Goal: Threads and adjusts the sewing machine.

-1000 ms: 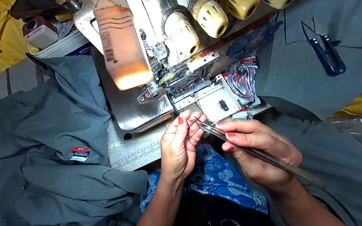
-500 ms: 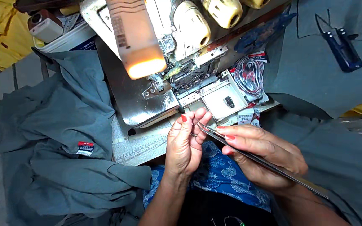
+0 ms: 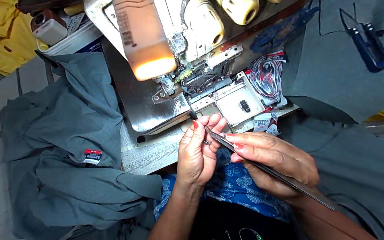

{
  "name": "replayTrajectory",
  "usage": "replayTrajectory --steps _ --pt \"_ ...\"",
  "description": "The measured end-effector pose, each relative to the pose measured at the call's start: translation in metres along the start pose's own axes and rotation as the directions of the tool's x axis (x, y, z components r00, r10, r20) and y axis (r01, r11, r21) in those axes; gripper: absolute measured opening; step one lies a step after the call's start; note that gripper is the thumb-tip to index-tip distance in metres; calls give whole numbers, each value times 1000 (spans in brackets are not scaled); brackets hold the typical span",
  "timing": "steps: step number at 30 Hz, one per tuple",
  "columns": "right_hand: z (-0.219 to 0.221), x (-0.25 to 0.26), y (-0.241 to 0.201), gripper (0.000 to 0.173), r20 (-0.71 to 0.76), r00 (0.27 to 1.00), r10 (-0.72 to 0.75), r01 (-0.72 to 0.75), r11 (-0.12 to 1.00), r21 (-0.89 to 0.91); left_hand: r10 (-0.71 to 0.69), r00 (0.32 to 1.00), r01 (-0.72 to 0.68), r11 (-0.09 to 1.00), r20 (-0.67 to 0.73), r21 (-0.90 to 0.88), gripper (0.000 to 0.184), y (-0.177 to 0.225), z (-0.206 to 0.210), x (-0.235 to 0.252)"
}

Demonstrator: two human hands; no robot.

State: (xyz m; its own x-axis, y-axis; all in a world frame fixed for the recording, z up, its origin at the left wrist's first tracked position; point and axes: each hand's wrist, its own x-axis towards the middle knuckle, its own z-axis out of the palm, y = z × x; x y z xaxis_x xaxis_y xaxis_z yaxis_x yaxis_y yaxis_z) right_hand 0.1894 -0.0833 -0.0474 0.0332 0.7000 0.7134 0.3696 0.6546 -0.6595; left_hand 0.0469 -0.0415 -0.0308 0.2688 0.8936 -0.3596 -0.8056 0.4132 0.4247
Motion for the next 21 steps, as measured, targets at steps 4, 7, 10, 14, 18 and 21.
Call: replayTrajectory --steps 4,7,10,14,18,21 --pt "1 0 2 7 -2 1000 -13 13 1000 -5 2 1000 -2 1000 12 3 33 -1 0 0" --pt "1 0 2 7 -2 1000 -4 4 1000 -1 -2 1000 2 1000 17 2 33 -1 -1 1" --pt "-1 -1 1 7 -9 1000 12 -12 1000 7 -13 1000 13 1000 19 -4 34 -1 -1 0" --pt "-10 4 3 7 -54 998 35 -37 999 -34 95 995 -98 978 30 182 32 1 -4 -1" --pt "-22 25 20 5 -95 995 31 -43 991 -124 373 892 -447 649 255 615 9 8 -30 -2" --pt "-25 43 35 7 -48 997 63 -67 993 -98 432 765 -619 292 477 729 5 18 -48 0"
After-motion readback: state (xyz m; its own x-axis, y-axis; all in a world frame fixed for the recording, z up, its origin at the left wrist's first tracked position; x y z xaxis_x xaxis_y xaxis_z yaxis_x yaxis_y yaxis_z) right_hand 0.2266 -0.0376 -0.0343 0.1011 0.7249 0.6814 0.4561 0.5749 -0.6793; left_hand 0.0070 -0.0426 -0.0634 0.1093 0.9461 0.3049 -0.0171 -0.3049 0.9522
